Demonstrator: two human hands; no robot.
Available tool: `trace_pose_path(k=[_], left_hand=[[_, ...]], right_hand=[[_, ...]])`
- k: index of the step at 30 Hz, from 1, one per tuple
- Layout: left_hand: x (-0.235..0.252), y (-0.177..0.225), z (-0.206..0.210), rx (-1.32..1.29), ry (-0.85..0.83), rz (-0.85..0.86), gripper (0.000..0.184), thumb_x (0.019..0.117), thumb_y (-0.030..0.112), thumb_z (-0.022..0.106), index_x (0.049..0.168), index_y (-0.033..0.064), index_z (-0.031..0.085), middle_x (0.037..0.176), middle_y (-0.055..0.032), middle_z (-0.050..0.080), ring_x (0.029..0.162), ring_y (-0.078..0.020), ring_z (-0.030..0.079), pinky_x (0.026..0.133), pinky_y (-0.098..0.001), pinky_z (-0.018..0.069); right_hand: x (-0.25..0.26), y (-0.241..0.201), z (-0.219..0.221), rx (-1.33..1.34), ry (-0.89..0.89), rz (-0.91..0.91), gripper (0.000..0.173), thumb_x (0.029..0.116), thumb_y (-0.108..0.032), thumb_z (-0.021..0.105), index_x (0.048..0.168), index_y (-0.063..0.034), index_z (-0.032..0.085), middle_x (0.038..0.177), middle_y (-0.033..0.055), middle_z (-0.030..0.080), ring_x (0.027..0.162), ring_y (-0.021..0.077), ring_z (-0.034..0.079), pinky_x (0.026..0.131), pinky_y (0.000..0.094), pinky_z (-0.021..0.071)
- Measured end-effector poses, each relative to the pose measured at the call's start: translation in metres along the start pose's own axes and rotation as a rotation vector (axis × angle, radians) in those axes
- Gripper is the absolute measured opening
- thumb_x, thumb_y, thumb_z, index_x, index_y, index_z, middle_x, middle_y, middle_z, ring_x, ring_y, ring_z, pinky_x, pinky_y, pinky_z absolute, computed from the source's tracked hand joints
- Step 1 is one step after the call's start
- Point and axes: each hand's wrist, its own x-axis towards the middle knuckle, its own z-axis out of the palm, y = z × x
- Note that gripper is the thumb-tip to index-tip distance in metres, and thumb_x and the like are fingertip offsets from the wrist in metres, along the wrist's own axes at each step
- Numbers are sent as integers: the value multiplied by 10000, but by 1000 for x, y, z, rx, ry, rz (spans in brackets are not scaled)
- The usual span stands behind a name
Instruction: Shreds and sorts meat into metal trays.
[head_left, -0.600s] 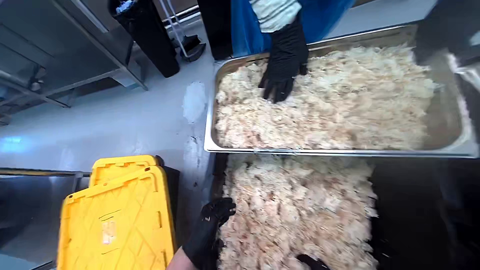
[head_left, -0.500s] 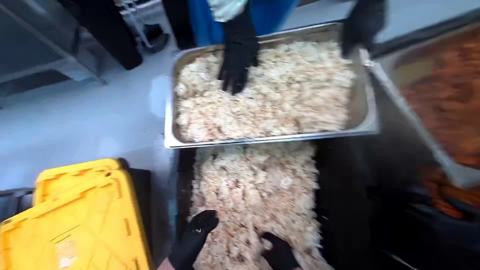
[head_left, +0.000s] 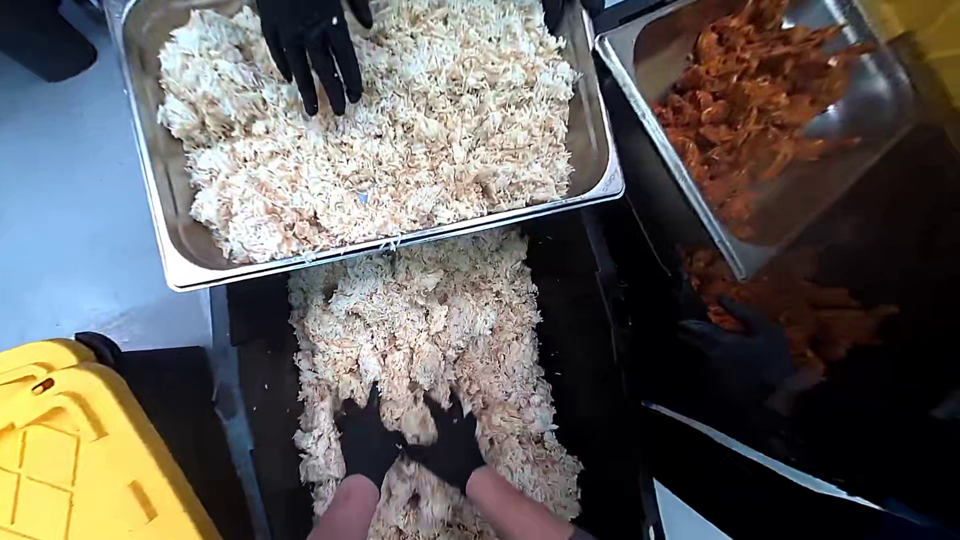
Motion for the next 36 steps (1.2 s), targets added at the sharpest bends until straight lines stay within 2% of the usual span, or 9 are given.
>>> trace_pose_path(k=[4, 7, 11, 15, 19, 21, 24, 30, 36], left_hand=[[-22, 6, 10, -206, 29, 31, 798, 835, 185, 783, 1551, 111, 436, 1546, -282, 413, 1366, -449, 493, 1062, -558, 475], [-27, 13, 8, -499, 50, 76, 656, 884, 233, 770, 1442, -20, 537, 1390, -250, 600, 1329, -373, 558, 1135, -529, 411], [-34, 13, -24, -748, 128, 241, 473, 895, 267, 790, 1215, -59, 669, 1100, -201, 727, 1072, -273, 702, 1005, -459, 536], [-36, -27, -67, -703, 15, 253, 751, 904, 373, 779, 1459, -30, 474, 1383, -249, 575, 1299, -319, 563, 1117, -478, 444], [-38, -59, -45, -637, -190, 256, 998, 824, 402, 839, 1585, 23, 316, 1599, -290, 322, 1466, -383, 380, 1179, -478, 380], [-32, -47, -23, -660, -261, 189, 1097, 776, 374, 887, 1621, 84, 250, 1620, -303, 257, 1477, -409, 351, 1169, -502, 397], [-5, -26, 2, -802, -273, 152, 1139, 789, 318, 880, 1641, 76, 163, 1673, -284, 123, 1548, -383, 202, 1234, -475, 278], [4, -4, 15, -1178, -208, -4, 924, 889, 144, 791, 1596, -6, 215, 1598, -274, 323, 1450, -357, 386, 1159, -470, 381], [-33, 17, -11, -1206, -207, 46, 768, 970, 178, 709, 1554, -64, 272, 1499, -282, 475, 1393, -340, 485, 1162, -468, 402]], right_hand=[[-20, 12, 27, 571, 123, 7, 860, 797, -108, 835, 1546, -48, 417, 1531, 247, 462, 1382, 343, 504, 1147, 458, 433], [-16, -12, 8, 910, 215, 144, 716, 796, -19, 844, 1409, 73, 485, 1326, 223, 622, 1233, 255, 609, 1071, 398, 487], [-6, -23, -71, 755, 278, 57, 619, 905, -286, 806, 1357, 55, 555, 1300, 222, 645, 1240, 297, 612, 1090, 469, 471], [-9, 24, -119, 557, 223, 52, 769, 928, -515, 726, 1441, 15, 511, 1415, 257, 568, 1341, 375, 535, 1131, 574, 412], [-17, 98, -95, 546, 168, 105, 708, 967, -435, 701, 1570, -192, 421, 1597, 195, 408, 1442, 383, 436, 1114, 607, 420], [-4, 102, -80, 677, 161, 163, 692, 998, -438, 661, 1587, -194, 394, 1626, 180, 370, 1462, 401, 399, 1099, 649, 406], [44, 74, -77, 815, 174, 150, 794, 969, -436, 701, 1585, -67, 362, 1597, 213, 406, 1474, 364, 394, 1190, 577, 335], [35, 34, -59, 1040, 101, 158, 722, 956, -282, 740, 1539, -60, 376, 1432, 179, 563, 1285, 247, 584, 1057, 428, 507], [-11, -3, -44, 1011, 54, 156, 544, 1058, -173, 558, 1526, 31, 369, 1493, 252, 479, 1356, 308, 493, 1126, 461, 407]])
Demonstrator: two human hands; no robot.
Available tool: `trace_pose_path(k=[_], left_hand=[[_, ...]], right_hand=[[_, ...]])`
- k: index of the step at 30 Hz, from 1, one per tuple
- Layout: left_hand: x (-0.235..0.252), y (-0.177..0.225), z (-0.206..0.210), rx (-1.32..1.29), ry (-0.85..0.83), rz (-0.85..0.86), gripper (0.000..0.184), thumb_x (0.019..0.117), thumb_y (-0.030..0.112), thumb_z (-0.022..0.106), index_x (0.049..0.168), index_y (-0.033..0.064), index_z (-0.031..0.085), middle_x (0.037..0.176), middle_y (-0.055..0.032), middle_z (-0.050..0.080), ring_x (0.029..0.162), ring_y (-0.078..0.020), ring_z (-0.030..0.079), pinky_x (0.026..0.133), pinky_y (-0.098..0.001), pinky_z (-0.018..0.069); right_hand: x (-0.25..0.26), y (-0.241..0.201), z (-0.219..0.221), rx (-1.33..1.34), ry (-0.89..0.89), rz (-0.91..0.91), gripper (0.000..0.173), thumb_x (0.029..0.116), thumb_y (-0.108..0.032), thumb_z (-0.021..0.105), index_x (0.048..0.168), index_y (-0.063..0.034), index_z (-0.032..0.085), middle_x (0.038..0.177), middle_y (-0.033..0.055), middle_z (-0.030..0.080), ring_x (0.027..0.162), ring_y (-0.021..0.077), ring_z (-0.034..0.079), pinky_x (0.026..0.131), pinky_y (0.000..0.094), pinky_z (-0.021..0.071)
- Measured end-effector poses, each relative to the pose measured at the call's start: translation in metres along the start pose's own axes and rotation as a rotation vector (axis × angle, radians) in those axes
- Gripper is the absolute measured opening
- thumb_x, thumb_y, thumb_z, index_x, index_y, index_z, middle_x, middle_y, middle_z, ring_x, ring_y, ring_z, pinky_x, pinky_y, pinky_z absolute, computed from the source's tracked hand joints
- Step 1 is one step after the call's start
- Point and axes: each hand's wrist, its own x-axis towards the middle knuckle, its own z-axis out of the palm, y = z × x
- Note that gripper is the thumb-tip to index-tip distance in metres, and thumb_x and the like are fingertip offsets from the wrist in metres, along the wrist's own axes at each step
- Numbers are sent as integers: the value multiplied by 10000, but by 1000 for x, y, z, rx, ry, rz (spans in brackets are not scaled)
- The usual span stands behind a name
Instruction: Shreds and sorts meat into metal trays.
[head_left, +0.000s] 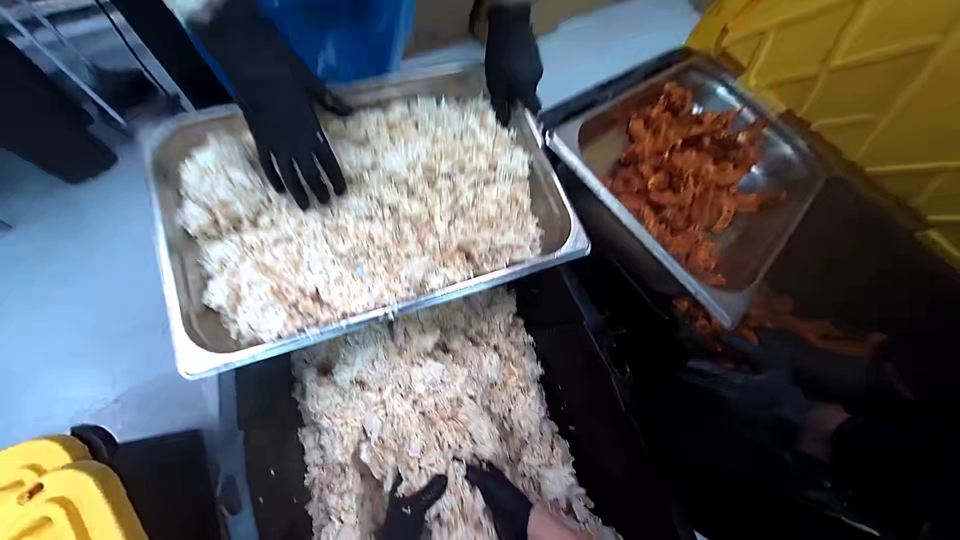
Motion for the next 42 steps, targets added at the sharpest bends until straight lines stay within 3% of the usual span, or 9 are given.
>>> trace_pose_path(k=[6, 13, 21, 25, 28, 30, 33, 37, 42], left_hand=[[-52, 54, 6, -255, 32, 232, 363, 1000, 67, 574, 1286, -156, 554, 1319, -237, 608, 1221, -212, 569, 1047, -398, 461], [-93, 187, -2, -295, 4, 555, 227, 976, 32, 566, 1170, -78, 608, 1002, -78, 712, 916, -90, 690, 848, -285, 587], [-60, 309, -7, -198, 173, 679, 317, 1028, 261, 599, 1260, 53, 656, 1156, -96, 690, 1038, -179, 654, 895, -404, 546], [-26, 337, -25, -126, 314, 496, 555, 928, 275, 724, 1378, 7, 541, 1306, -231, 592, 1183, -362, 569, 940, -615, 477], [-47, 332, -53, -117, 220, 556, 668, 936, 238, 692, 1537, 243, 399, 1468, -180, 490, 1275, -412, 504, 895, -671, 464], [-69, 306, -68, -6, 168, 622, 684, 959, 244, 659, 1571, 294, 359, 1525, -145, 464, 1280, -410, 528, 878, -635, 506], [-78, 236, -80, 106, 118, 668, 588, 928, 91, 625, 1495, 152, 482, 1455, -114, 537, 1119, -244, 642, 818, -404, 581], [-56, 143, -65, 162, 79, 521, 265, 921, 0, 641, 1177, -69, 649, 1109, -118, 692, 940, -119, 670, 818, -278, 564], [46, 68, -29, 589, 8, 285, 890, 859, 305, 817, 1557, -6, 359, 1606, -265, 335, 1499, -363, 335, 1227, -461, 302]], right_hand=[[-77, -52, 19, 308, 33, -159, 577, 1034, -39, 530, 1558, 39, 303, 1555, 242, 395, 1367, 252, 450, 1129, 377, 373], [-125, -167, 21, 437, -175, -416, 436, 1005, -83, 540, 1423, -33, 429, 1078, 74, 665, 920, 109, 684, 790, 301, 601], [-101, -307, 36, 318, -318, -490, 278, 1051, -326, 536, 1213, -109, 601, 927, 60, 668, 787, 151, 659, 681, 343, 572], [-87, -348, 26, 169, -228, -432, 533, 998, -462, 599, 1410, -132, 518, 1306, 165, 587, 1123, 312, 596, 866, 543, 518], [-98, -337, -11, 167, -225, -566, 556, 1027, -350, 586, 1554, -261, 434, 1628, 99, 355, 1451, 419, 361, 990, 747, 384], [-107, -298, -40, 58, -99, -674, 519, 1039, -284, 571, 1544, -247, 460, 1578, 102, 435, 1380, 384, 468, 973, 658, 462], [-80, -203, -51, -99, 230, -805, 262, 977, -107, 682, 1219, -7, 674, 1153, 158, 706, 985, 238, 700, 855, 432, 592], [11, -134, -37, -667, 244, -614, 589, 911, -297, 761, 1443, -109, 591, 1530, 195, 495, 1423, 367, 466, 1140, 563, 416], [64, -115, 25, -1164, 162, -441, 764, 760, -443, 845, 1462, -321, 569, 1689, 200, 198, 1425, 538, 347, 988, 790, 362]])
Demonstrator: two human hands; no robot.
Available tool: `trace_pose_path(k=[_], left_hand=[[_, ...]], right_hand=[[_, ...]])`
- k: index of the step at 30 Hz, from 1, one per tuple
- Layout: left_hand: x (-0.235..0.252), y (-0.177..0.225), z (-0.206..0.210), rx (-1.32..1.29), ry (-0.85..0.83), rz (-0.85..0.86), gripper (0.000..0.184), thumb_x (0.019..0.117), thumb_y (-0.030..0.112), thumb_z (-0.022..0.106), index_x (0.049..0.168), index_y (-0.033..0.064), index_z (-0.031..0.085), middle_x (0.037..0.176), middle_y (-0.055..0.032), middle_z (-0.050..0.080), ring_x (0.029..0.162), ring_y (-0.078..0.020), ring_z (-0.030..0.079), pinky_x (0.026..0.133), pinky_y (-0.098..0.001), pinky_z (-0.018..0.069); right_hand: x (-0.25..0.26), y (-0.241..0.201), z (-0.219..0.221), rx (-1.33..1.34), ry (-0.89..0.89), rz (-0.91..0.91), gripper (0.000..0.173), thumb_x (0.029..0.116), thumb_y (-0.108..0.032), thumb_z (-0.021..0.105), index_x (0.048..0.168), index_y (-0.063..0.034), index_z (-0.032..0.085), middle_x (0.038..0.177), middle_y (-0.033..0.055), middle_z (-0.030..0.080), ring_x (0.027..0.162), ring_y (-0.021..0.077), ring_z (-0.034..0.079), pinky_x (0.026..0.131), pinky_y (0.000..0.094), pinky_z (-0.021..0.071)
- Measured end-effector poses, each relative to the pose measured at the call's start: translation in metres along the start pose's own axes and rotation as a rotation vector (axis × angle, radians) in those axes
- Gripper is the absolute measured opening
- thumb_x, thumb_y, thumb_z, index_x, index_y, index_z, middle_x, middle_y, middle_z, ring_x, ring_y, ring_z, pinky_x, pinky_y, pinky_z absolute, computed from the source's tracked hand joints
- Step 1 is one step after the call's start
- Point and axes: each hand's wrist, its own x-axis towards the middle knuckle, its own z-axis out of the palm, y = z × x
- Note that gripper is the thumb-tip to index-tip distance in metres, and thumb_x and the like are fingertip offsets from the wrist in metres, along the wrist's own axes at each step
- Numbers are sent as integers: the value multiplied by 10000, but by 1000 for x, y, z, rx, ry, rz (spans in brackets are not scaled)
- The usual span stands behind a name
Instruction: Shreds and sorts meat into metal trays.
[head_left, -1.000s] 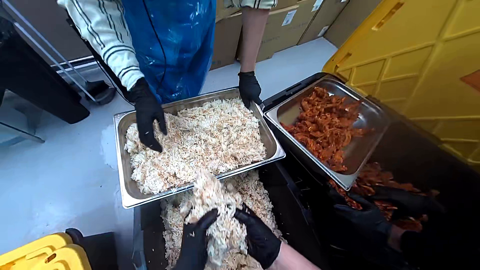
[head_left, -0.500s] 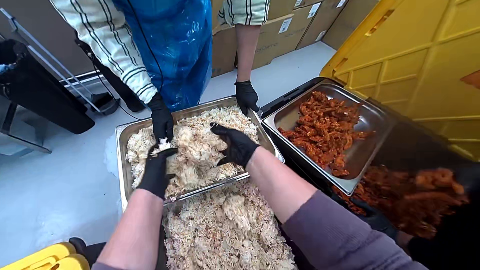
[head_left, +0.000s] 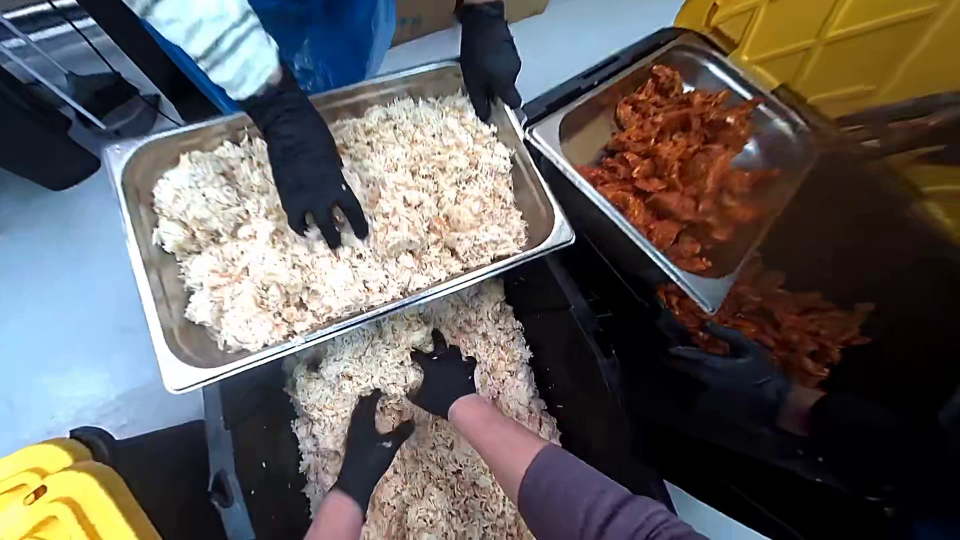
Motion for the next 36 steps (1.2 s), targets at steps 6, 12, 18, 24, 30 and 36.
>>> trace_pose_path(k=[6, 12, 18, 24, 30, 36], left_hand=[[-13, -21, 61, 323, -270, -24, 923, 806, 371, 859, 1547, 48, 414, 1597, -297, 303, 1449, -422, 388, 1180, -496, 377], [-36, -3, 86, 737, -456, -118, 537, 945, 244, 663, 1450, 96, 556, 1463, -185, 551, 1330, -371, 552, 1063, -574, 471], [-33, -26, 13, 180, 95, -258, 662, 1044, 504, 527, 1321, -93, 595, 1325, -304, 611, 1312, -399, 562, 1129, -535, 411], [-83, -42, 45, 537, -456, 19, 1155, 746, 608, 834, 1629, 112, 277, 1679, -307, 54, 1520, -566, 105, 1195, -707, 181], [-93, -57, 99, 778, -555, -7, 681, 897, 207, 730, 1530, 285, 492, 1690, -262, 80, 1387, -540, 418, 1045, -647, 459], [-47, -36, 84, 824, -509, 5, 724, 903, 178, 694, 1562, 272, 410, 1485, -248, 491, 1196, -445, 620, 943, -606, 531]], right_hand=[[-62, 64, 23, 30, -179, 71, 729, 775, -201, 826, 1454, -272, 569, 1641, 264, 272, 1422, 561, 340, 1025, 735, 401], [-69, 117, 21, 350, 81, 287, 548, 916, -88, 681, 1451, -80, 561, 1429, 234, 575, 1320, 377, 565, 1122, 529, 439], [-46, 100, -34, 669, 304, 263, 724, 943, -344, 761, 1540, -114, 423, 1354, 271, 607, 1232, 431, 607, 1020, 638, 480], [-87, 92, 55, 196, -170, 112, 1303, 687, -516, 922, 1671, -315, 92, 1701, 256, -116, 1498, 597, 169, 1110, 719, 360], [-154, 90, 109, 104, -356, 57, 682, 874, -106, 723, 1501, -295, 533, 1674, 220, 237, 1264, 497, 562, 986, 629, 512], [-71, 76, 79, 86, -327, 271, 465, 959, -237, 644, 1379, -50, 575, 1289, 242, 645, 1221, 410, 619, 998, 606, 490]])
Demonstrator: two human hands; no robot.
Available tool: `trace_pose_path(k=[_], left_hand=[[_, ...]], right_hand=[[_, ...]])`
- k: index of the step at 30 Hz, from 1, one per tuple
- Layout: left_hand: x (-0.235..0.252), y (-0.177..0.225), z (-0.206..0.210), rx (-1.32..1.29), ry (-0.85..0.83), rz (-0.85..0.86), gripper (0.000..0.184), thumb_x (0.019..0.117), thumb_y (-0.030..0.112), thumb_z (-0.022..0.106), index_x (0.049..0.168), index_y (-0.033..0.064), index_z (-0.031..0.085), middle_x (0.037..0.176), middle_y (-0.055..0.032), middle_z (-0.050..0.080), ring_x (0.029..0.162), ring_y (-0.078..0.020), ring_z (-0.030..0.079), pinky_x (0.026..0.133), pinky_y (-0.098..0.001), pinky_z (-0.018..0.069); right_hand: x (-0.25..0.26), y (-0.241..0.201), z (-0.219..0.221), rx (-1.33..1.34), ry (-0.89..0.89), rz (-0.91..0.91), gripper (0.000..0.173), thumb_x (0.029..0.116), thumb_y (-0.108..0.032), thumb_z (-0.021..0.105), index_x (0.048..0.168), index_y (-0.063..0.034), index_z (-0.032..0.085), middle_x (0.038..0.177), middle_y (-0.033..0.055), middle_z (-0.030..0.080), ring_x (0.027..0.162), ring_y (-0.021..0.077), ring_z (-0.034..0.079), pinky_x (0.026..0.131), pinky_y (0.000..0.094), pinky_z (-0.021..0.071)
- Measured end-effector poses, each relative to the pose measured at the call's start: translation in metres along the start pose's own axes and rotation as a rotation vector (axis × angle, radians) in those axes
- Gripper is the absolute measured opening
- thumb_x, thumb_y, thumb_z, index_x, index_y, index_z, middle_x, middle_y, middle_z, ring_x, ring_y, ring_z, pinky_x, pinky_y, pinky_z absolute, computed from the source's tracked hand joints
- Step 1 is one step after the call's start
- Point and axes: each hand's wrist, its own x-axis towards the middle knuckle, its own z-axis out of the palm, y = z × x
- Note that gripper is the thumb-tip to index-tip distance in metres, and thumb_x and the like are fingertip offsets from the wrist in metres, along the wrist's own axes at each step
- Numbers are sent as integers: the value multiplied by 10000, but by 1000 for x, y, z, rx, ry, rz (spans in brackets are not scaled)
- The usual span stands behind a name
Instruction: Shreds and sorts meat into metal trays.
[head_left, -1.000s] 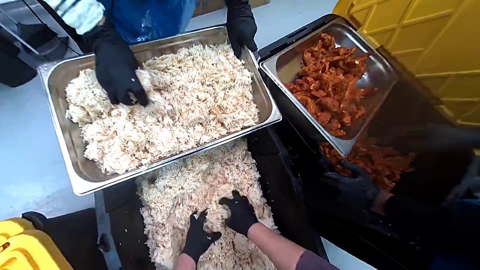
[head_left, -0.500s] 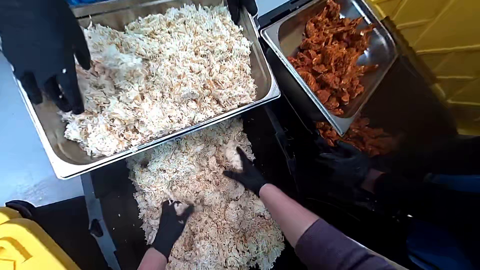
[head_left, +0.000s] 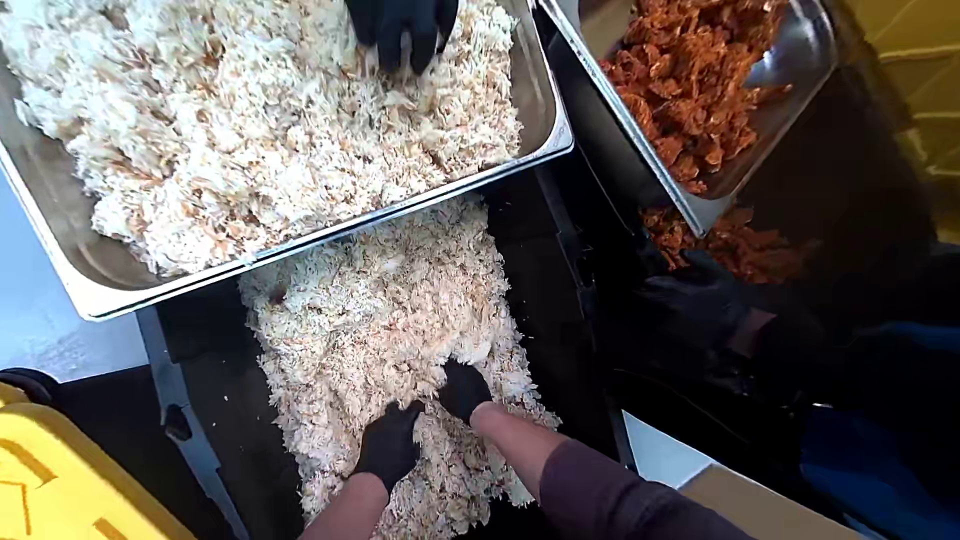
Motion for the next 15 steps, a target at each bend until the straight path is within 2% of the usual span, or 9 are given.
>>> trace_pose_path(k=[2, 4, 7, 10, 11, 12, 13, 14, 15], left_hand=[[-7, -2, -13, -89, 94, -63, 608, 966, 328, 652, 1533, 194, 475, 1424, -191, 589, 1270, -384, 600, 1047, -572, 479], [-15, -6, -31, -201, 248, -135, 572, 990, 444, 633, 1442, 99, 573, 1303, -211, 665, 1232, -389, 629, 1049, -574, 477], [-17, -14, -66, -315, 471, -213, 580, 1000, 544, 585, 1222, 20, 699, 1134, -244, 714, 1135, -418, 667, 987, -616, 493], [-21, -25, -91, -522, 555, -239, 695, 1047, 573, 457, 1116, -78, 691, 1129, -309, 676, 1157, -466, 626, 1011, -652, 447], [-26, -31, -88, -632, 587, -207, 694, 1058, 556, 444, 1140, -93, 674, 1160, -319, 657, 1181, -464, 604, 1027, -645, 429], [-33, -37, -80, -755, 579, -170, 688, 1059, 540, 454, 1272, -93, 621, 1297, -321, 609, 1290, -447, 547, 1098, -616, 397], [-42, -45, -67, -881, 523, -135, 704, 1053, 513, 491, 1449, -69, 486, 1481, -306, 484, 1423, -416, 434, 1183, -570, 338], [-48, -51, -49, -990, 498, -112, 733, 1025, 470, 576, 1532, -25, 389, 1552, -275, 415, 1451, -373, 407, 1184, -529, 360], [-53, -54, -28, -1076, 494, -91, 785, 984, 406, 664, 1569, 12, 320, 1567, -257, 393, 1424, -348, 441, 1129, -504, 433]], right_hand=[[-3, -4, -7, 151, 115, 2, 494, 923, -317, 726, 1314, -39, 610, 1195, 236, 680, 1142, 403, 658, 950, 611, 516], [-12, -9, -21, 323, 204, -19, 575, 877, -471, 780, 1253, -49, 676, 1168, 218, 706, 1125, 395, 671, 949, 632, 512], [-17, -23, -59, 418, 192, 6, 739, 902, -709, 623, 1140, -13, 706, 1145, 240, 693, 1128, 410, 651, 943, 649, 485], [-22, -28, -77, 743, 220, -38, 756, 982, -661, 532, 1208, 49, 658, 1237, 280, 646, 1204, 407, 607, 1016, 624, 457], [-28, -25, -75, 915, 217, -89, 709, 1010, -592, 539, 1308, 48, 605, 1333, 266, 608, 1270, 377, 571, 1063, 592, 438], [-33, -16, -67, 1053, 199, -168, 656, 1037, -521, 534, 1436, 0, 521, 1439, 222, 557, 1331, 328, 538, 1098, 551, 434], [-34, -3, -52, 1136, 169, -260, 630, 1056, -440, 527, 1548, -67, 404, 1546, 176, 467, 1394, 291, 486, 1126, 526, 420], [-34, 10, -32, 1150, 180, -323, 612, 1052, -349, 546, 1582, -114, 350, 1579, 147, 429, 1403, 278, 479, 1111, 517, 443], [-34, 22, -9, 1134, 227, -330, 636, 1019, -259, 602, 1582, -103, 349, 1580, 149, 428, 1397, 274, 491, 1100, 490, 471]])
